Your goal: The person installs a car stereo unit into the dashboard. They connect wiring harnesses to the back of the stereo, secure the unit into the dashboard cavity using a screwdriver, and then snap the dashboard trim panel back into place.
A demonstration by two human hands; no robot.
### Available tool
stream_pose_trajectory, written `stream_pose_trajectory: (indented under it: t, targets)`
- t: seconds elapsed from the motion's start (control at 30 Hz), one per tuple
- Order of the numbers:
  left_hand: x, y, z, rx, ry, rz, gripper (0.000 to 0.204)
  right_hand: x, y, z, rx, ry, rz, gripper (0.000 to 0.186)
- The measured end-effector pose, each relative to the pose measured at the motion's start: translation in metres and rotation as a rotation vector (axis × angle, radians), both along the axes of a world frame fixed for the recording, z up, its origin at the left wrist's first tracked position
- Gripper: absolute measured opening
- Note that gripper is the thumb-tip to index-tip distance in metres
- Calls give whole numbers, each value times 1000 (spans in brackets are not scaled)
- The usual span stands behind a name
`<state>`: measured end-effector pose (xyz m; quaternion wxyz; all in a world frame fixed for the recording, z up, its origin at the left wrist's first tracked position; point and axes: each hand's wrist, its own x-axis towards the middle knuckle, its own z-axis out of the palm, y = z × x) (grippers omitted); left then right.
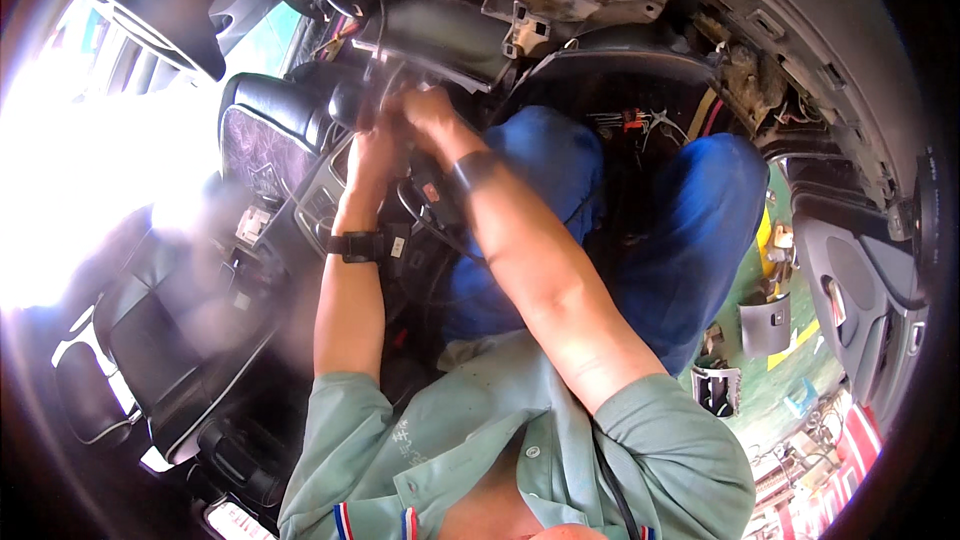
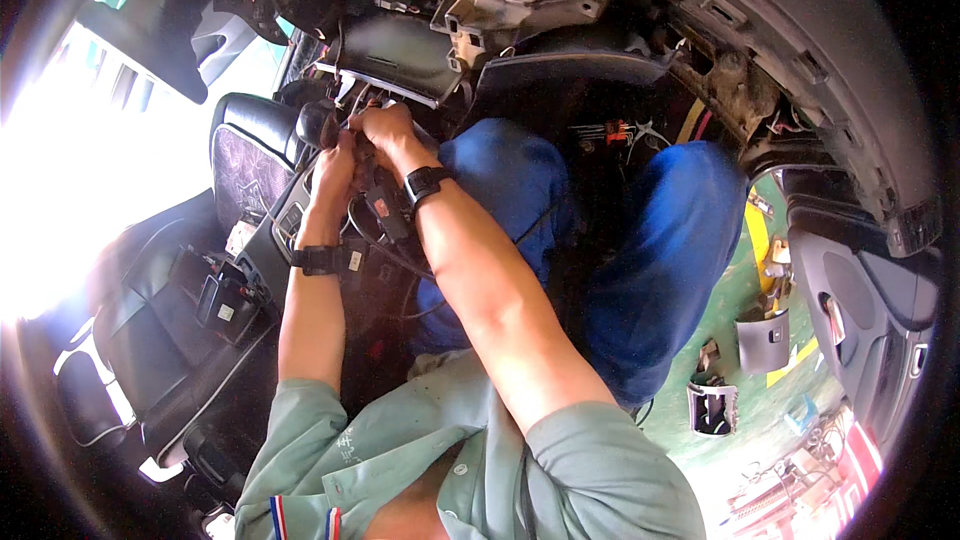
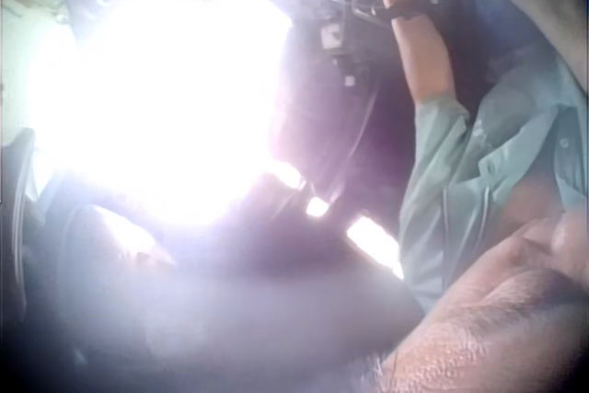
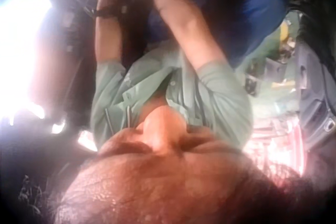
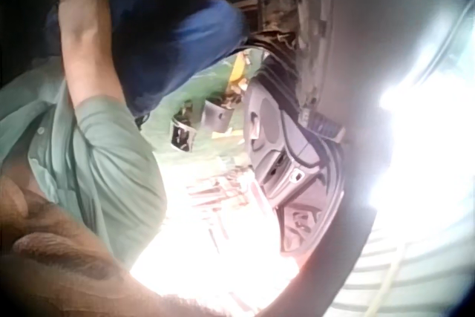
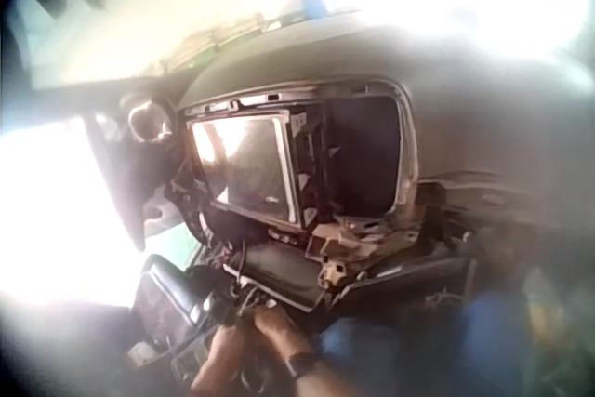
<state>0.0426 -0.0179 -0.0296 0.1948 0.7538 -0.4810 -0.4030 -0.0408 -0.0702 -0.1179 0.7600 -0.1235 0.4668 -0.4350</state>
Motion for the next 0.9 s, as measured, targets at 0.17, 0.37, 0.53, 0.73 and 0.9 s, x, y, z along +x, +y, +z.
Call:
stream_pose_trajectory:
  t: [0.17,0.37,0.53,0.73,0.9]
  targets:
    - [-12,-1,10,46,-475,-137,63,-5,-9,15,-3,418,166,46]
    - [-18,3,0,52,-683,-106,62,5,-10,15,-27,269,26,26]
    - [-43,4,20,25,-732,-156,59,-7,-5,19,-203,641,174,45]
    - [10,-4,-22,-1,-872,-458,40,-1,5,30,-116,-55,-10,15]
    - [12,-11,-33,-244,-782,-537,40,4,4,-15,-462,206,-56,15]
